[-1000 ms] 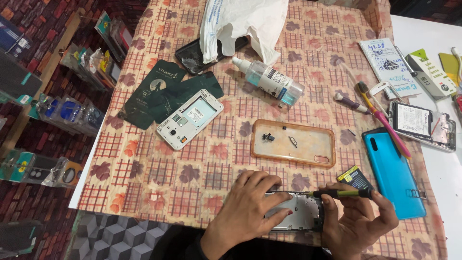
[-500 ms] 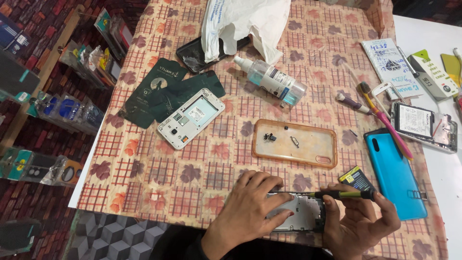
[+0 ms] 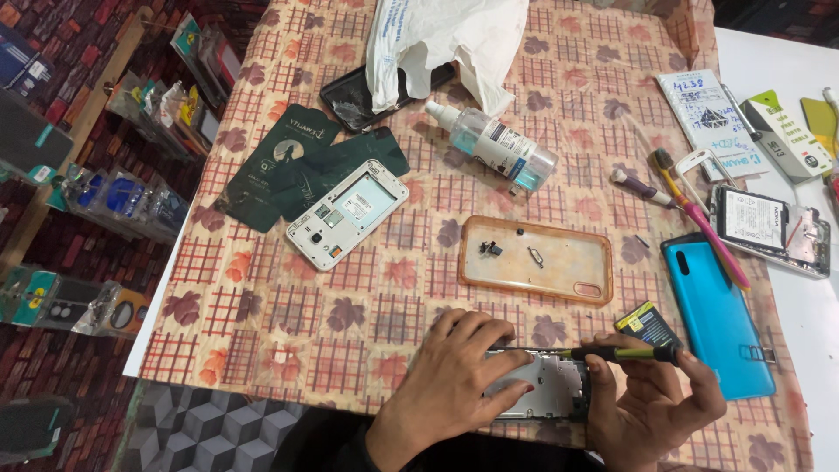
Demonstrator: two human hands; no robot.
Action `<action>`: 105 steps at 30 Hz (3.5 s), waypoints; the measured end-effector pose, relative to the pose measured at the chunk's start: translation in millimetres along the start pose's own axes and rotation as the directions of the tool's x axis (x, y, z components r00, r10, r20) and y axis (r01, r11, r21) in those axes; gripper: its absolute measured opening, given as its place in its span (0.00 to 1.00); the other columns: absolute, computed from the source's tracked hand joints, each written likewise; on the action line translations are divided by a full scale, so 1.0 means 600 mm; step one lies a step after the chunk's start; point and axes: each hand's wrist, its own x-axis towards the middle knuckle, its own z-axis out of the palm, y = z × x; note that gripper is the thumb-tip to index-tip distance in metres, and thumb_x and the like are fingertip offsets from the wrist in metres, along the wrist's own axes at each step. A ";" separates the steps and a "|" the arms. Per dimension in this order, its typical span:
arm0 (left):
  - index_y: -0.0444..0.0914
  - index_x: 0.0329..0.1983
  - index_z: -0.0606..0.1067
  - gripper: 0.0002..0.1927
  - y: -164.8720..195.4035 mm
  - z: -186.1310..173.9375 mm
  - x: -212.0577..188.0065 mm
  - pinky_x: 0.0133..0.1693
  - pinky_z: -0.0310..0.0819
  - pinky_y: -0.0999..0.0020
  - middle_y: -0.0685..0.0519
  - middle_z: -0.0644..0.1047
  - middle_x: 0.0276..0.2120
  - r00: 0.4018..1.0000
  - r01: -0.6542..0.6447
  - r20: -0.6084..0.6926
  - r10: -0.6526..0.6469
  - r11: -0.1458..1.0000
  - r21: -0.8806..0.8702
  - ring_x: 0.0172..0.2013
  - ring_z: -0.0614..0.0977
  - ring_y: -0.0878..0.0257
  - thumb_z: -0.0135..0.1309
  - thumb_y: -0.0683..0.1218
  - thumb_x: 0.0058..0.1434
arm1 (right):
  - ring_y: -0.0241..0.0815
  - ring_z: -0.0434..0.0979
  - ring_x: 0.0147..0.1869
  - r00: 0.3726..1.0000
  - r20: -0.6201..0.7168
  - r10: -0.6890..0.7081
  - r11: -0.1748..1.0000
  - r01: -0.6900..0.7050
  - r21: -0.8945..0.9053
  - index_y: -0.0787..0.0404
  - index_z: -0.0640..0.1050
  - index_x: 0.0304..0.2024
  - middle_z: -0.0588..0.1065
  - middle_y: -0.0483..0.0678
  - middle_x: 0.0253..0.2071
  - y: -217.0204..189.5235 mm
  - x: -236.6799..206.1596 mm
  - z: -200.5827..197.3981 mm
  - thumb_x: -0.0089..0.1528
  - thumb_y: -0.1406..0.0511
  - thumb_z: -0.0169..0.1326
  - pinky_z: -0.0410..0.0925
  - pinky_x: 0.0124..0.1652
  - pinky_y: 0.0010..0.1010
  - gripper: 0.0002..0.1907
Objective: The person uses a screwdriver to remove screws from the back of a disassembled smartphone. They place the removed screws onto a nearby phone case. The person continues to unscrew and remove components from the device.
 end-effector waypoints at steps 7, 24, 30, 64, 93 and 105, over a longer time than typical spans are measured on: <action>0.42 0.50 0.82 0.17 0.000 0.002 -0.001 0.61 0.62 0.52 0.49 0.76 0.51 1.000 -0.001 -0.003 0.001 1.000 0.003 0.56 0.75 0.54 0.60 0.56 0.65 | 0.49 0.84 0.45 0.996 0.038 -0.085 0.996 0.083 0.045 0.51 0.52 0.65 0.76 0.61 0.47 0.007 -0.001 0.000 0.61 0.79 0.60 0.80 0.46 0.35 0.41; 0.40 0.49 0.81 0.18 0.003 0.007 0.002 0.62 0.63 0.51 0.47 0.76 0.52 1.000 0.004 -0.012 -0.004 1.000 -0.006 0.56 0.75 0.53 0.63 0.54 0.62 | 0.45 0.84 0.43 0.830 0.363 -0.423 0.887 0.462 -0.023 0.53 0.59 0.64 0.79 0.55 0.42 -0.006 0.060 -0.011 0.56 0.75 0.67 0.78 0.40 0.32 0.40; 0.40 0.49 0.82 0.18 0.005 0.006 0.002 0.62 0.62 0.51 0.47 0.77 0.52 1.000 0.004 -0.015 -0.004 1.000 -0.013 0.56 0.75 0.53 0.63 0.55 0.62 | 0.46 0.84 0.42 0.906 0.318 -0.281 0.943 0.322 -0.085 0.54 0.60 0.63 0.79 0.57 0.41 -0.006 0.051 -0.007 0.53 0.77 0.67 0.78 0.41 0.35 0.42; 0.41 0.46 0.82 0.16 0.002 0.009 0.003 0.61 0.62 0.51 0.48 0.77 0.51 1.000 0.018 0.001 -0.018 1.000 -0.012 0.56 0.75 0.54 0.63 0.54 0.61 | 0.50 0.83 0.53 0.950 0.305 -0.072 0.997 0.061 0.046 0.56 0.54 0.60 0.75 0.60 0.50 -0.017 0.057 0.003 0.55 0.80 0.63 0.81 0.49 0.38 0.41; 0.40 0.46 0.82 0.16 0.001 0.010 0.001 0.61 0.63 0.52 0.48 0.77 0.50 1.000 0.028 -0.009 -0.028 1.000 -0.010 0.55 0.76 0.54 0.63 0.55 0.62 | 0.45 0.85 0.49 0.935 0.346 -0.072 0.997 0.081 -0.012 0.58 0.52 0.59 0.77 0.61 0.51 -0.009 0.038 -0.001 0.58 0.81 0.59 0.79 0.46 0.33 0.37; 0.41 0.47 0.82 0.16 0.001 0.010 0.003 0.61 0.63 0.52 0.48 0.77 0.50 1.000 0.010 -0.024 -0.011 1.000 -0.011 0.56 0.75 0.54 0.62 0.54 0.62 | 0.44 0.83 0.46 0.973 0.215 -0.079 0.993 0.095 -0.065 0.57 0.53 0.56 0.75 0.57 0.43 -0.036 0.058 0.014 0.55 0.77 0.65 0.79 0.46 0.33 0.39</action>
